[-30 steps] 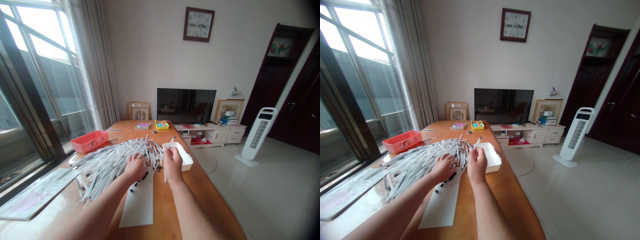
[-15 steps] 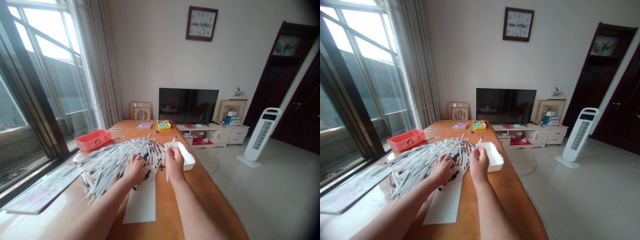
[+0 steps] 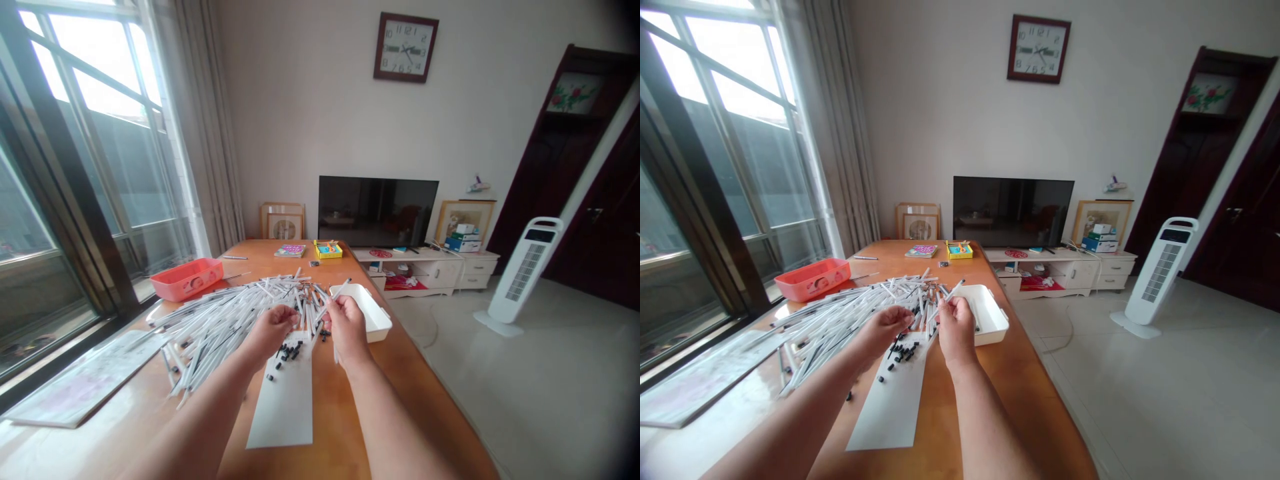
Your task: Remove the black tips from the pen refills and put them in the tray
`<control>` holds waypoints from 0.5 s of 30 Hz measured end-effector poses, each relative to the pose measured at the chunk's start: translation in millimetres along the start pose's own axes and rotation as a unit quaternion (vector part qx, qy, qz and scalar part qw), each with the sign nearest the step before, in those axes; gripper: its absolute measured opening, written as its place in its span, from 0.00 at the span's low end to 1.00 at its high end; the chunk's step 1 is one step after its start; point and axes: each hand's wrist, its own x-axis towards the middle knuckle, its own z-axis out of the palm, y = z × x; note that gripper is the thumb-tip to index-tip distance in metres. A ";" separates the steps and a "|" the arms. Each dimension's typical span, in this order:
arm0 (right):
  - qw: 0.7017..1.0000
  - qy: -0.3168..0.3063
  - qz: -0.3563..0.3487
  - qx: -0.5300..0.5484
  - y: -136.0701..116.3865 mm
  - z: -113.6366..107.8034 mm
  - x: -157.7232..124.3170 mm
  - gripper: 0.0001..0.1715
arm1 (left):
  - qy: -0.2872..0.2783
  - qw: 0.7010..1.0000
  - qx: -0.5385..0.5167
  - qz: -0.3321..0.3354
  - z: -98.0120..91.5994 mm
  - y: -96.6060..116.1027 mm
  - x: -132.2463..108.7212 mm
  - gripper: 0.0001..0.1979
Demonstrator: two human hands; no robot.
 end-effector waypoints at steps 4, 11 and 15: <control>0.999 -0.042 0.028 0.020 8.5 2.2 -0.5 0.20 | 0.031 0.999 -0.028 -0.032 -0.8 -12.6 -6.9 0.19; 0.999 -0.047 0.024 -0.004 17.5 1.2 0.5 0.18 | 0.097 0.987 -0.129 -0.019 -9.8 -25.8 3.1 0.24; 0.998 -0.050 0.042 0.003 13.0 2.3 -2.5 0.18 | 0.122 0.982 -0.141 0.003 -14.7 -13.7 1.1 0.24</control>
